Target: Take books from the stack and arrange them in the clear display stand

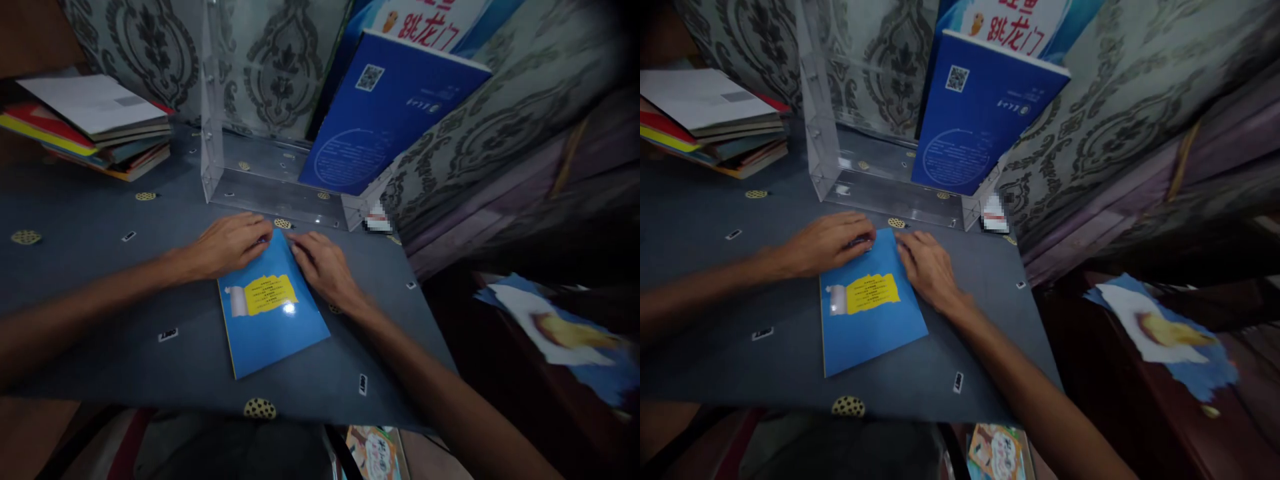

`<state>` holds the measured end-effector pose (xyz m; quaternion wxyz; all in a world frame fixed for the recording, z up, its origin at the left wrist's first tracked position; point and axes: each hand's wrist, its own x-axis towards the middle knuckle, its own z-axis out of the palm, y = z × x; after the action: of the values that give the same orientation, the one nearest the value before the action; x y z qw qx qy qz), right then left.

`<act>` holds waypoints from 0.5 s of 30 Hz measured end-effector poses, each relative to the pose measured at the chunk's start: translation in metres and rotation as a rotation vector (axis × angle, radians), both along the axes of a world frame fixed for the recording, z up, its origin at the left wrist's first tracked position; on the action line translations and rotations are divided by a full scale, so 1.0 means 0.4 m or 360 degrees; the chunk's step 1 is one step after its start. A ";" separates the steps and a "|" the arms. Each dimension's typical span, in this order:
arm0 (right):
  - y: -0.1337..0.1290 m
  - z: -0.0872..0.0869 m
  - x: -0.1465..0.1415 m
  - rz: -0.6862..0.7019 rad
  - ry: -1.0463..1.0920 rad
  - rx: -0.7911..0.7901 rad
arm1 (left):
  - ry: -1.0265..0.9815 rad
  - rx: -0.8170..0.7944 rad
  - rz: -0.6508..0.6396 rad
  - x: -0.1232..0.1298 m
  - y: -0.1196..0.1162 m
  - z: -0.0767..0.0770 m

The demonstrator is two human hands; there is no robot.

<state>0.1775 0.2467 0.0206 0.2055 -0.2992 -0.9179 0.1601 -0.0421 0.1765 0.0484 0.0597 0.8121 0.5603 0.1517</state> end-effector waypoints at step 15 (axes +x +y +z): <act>-0.215 -0.015 0.206 0.0051 0.0005 0.0088 | -0.0087 0.0220 -0.0164 0.010 0.039 -0.106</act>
<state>0.2600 0.1606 0.0147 0.2126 -0.2784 -0.9263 0.1385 -0.0382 0.1922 0.0061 0.0264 0.8376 0.5041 0.2090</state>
